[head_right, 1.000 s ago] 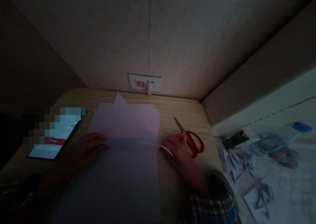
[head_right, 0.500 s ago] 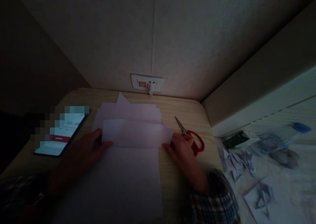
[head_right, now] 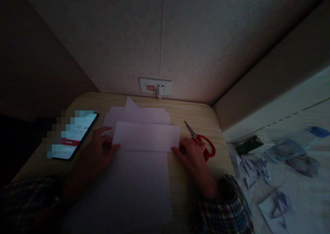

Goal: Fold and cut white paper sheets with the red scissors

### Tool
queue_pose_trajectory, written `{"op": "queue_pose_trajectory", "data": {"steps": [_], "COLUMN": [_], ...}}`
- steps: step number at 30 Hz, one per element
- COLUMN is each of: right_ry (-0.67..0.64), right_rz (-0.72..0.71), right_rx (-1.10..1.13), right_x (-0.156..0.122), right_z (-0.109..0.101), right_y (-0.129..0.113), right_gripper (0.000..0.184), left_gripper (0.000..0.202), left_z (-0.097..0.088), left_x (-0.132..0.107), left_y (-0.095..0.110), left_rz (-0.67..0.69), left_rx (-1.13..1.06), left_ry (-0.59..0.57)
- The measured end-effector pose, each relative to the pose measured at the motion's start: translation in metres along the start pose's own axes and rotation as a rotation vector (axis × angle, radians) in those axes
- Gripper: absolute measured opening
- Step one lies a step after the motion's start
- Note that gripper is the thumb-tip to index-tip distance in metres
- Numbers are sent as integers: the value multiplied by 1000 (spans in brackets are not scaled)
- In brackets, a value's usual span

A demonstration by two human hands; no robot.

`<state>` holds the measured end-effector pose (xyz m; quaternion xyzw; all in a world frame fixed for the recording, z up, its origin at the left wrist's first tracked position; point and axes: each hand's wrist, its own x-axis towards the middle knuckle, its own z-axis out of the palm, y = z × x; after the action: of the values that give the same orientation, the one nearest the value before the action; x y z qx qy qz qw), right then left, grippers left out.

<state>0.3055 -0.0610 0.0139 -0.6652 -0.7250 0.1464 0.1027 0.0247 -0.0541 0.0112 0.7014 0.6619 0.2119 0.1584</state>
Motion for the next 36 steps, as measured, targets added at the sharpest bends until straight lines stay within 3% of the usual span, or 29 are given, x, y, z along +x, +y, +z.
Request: {"op": "queue_pose_trajectory", "data": {"steps": [5,9,13,17,20,24,27,32,36], "right_ry": [8,24,114,148,177,203,225,170,87], "right_rz": [30,45,5,-42,-82,-139,-206,-460,-652], "right_rx": [-13,14,-19,-98,-146,-193,-214,-217,-210], "right_x": [0,-1,-2,-2,-3,-5,-10,-21,-20], "right_z": [1,1,1,3,5,5,2,3,16], "right_y": [-1,-1,0,-2,-6,-10,-18,-50,-74], "right_gripper": [27,21,18,19,14,5,16,32,31], "left_gripper": [43,34,21,31,36,41,43,44,42], "left_z": [0,-1,1,5,4,0,-2,0,3], "left_x": [-1,-3,-4,-7,-10,-15,-17,-19,-22], "left_y": [1,1,-1,-6,-8,-5,-1,0,-3], "left_rz": [29,111,393,687,786,814,803,783,767], "left_rx": [-4,102,206,215,280,363,406,427,412], "left_ry": [-9,70,48,-75,-94,-88,-92,-112,-108]}}
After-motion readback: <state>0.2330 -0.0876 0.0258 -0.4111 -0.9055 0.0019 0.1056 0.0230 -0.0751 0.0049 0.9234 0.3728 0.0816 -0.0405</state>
